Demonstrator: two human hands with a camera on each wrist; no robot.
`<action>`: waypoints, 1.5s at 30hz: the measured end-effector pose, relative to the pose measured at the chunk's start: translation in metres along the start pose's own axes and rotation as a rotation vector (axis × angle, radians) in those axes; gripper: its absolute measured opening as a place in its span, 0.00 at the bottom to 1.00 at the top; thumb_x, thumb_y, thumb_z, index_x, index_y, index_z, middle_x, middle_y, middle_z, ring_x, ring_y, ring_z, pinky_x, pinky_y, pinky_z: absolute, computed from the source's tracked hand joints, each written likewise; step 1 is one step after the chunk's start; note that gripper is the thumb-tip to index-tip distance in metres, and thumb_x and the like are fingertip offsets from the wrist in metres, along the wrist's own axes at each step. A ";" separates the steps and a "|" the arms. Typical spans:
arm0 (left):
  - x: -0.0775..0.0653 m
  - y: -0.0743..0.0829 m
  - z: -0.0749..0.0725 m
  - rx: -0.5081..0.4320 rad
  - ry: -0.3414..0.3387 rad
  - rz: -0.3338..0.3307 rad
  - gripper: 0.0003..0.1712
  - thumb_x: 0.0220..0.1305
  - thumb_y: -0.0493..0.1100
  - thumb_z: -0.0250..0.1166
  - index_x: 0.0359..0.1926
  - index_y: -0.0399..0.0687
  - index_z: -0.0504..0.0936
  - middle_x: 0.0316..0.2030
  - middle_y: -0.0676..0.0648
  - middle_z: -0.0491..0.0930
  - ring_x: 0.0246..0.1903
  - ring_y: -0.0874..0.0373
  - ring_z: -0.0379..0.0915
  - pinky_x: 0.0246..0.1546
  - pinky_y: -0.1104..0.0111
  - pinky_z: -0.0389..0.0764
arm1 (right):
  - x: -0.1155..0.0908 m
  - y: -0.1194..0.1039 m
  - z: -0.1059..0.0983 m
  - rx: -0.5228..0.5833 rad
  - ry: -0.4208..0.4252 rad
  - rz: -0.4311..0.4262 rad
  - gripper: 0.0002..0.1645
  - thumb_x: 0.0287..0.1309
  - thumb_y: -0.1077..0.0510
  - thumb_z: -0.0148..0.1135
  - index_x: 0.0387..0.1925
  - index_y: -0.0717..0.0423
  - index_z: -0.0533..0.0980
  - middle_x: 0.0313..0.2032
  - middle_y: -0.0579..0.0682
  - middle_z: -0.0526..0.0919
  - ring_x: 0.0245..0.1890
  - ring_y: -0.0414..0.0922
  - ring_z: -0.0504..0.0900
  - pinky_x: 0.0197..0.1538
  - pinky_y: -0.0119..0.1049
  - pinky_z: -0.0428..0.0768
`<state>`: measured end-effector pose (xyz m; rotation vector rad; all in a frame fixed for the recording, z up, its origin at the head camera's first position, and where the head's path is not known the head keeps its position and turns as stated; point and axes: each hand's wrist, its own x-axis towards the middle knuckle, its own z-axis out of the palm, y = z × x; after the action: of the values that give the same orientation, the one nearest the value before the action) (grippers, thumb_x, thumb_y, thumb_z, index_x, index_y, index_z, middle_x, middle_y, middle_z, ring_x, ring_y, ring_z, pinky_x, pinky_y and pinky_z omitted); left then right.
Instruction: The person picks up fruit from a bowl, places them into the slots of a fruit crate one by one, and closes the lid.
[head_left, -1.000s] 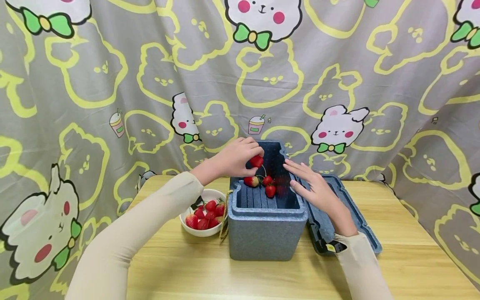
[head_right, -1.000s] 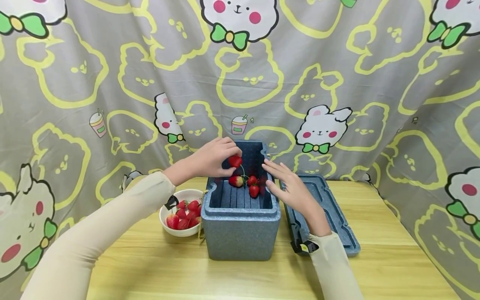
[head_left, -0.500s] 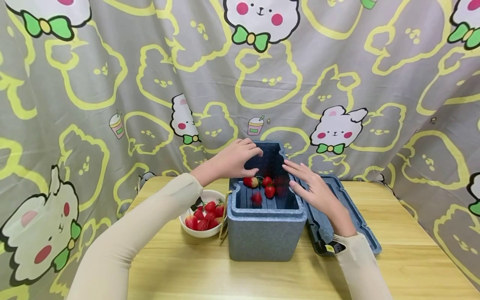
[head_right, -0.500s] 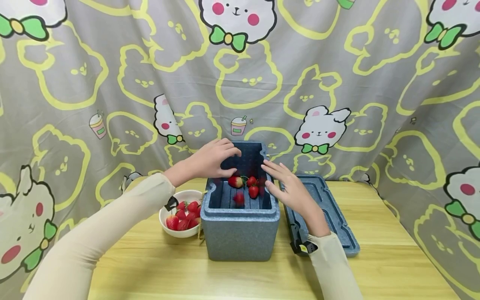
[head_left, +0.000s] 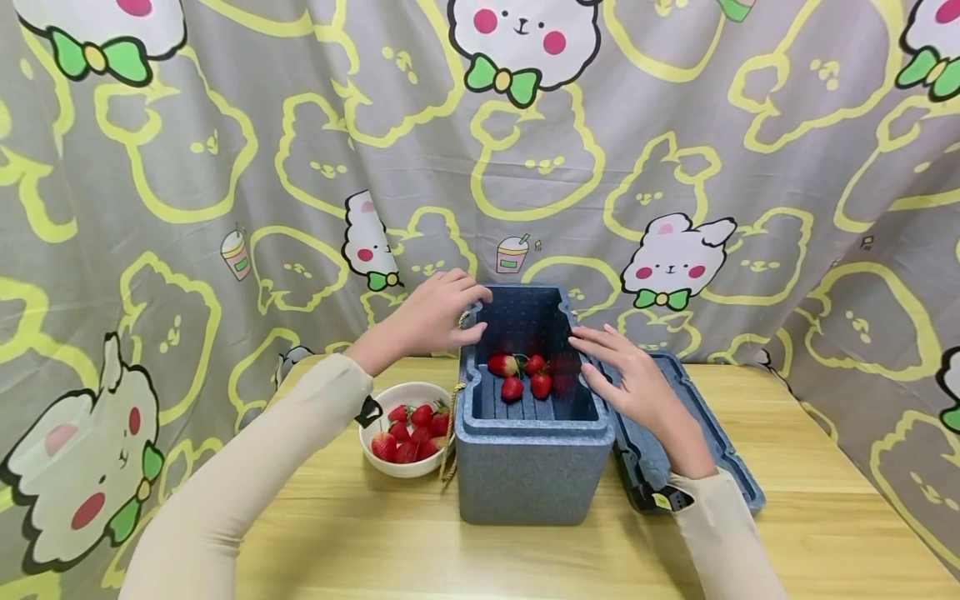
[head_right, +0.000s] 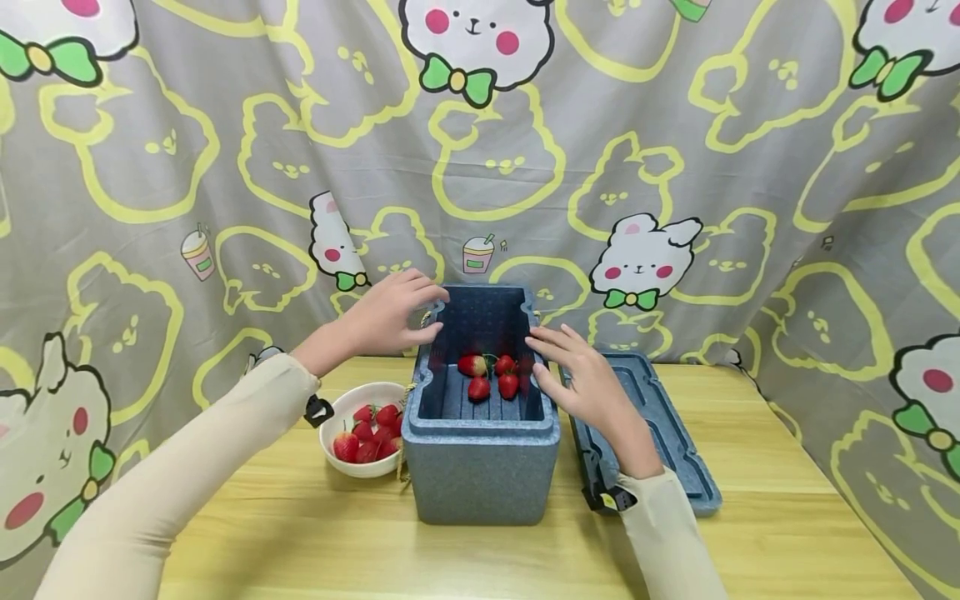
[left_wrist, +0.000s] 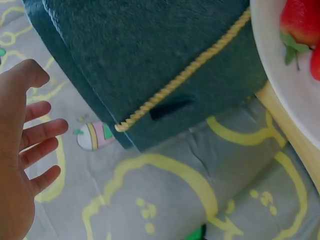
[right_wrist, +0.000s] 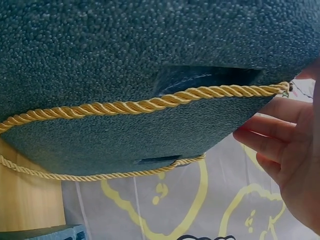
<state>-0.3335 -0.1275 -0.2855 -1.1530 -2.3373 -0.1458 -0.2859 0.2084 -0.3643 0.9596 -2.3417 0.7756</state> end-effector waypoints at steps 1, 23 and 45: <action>-0.004 -0.003 -0.001 -0.003 0.005 -0.007 0.19 0.65 0.50 0.66 0.52 0.45 0.83 0.46 0.45 0.84 0.46 0.50 0.73 0.52 0.56 0.76 | 0.000 -0.001 0.000 0.002 0.001 0.001 0.24 0.68 0.57 0.61 0.64 0.53 0.78 0.67 0.54 0.77 0.74 0.59 0.66 0.78 0.51 0.58; -0.101 -0.025 0.041 0.012 -0.215 -0.056 0.20 0.58 0.49 0.71 0.49 0.45 0.84 0.45 0.46 0.85 0.47 0.50 0.76 0.49 0.54 0.79 | -0.001 -0.003 -0.002 0.015 0.005 0.024 0.22 0.68 0.58 0.62 0.62 0.57 0.80 0.65 0.55 0.79 0.73 0.61 0.67 0.75 0.56 0.62; -0.112 0.005 0.087 0.038 -0.346 0.092 0.19 0.50 0.53 0.78 0.40 0.49 0.86 0.38 0.53 0.85 0.44 0.54 0.75 0.49 0.59 0.76 | -0.001 -0.003 -0.001 0.040 -0.008 0.048 0.23 0.68 0.57 0.62 0.62 0.54 0.79 0.66 0.54 0.79 0.74 0.63 0.65 0.72 0.64 0.62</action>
<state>-0.3095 -0.1766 -0.4164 -1.3533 -2.5614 0.1416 -0.2830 0.2080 -0.3631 0.9281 -2.3719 0.8413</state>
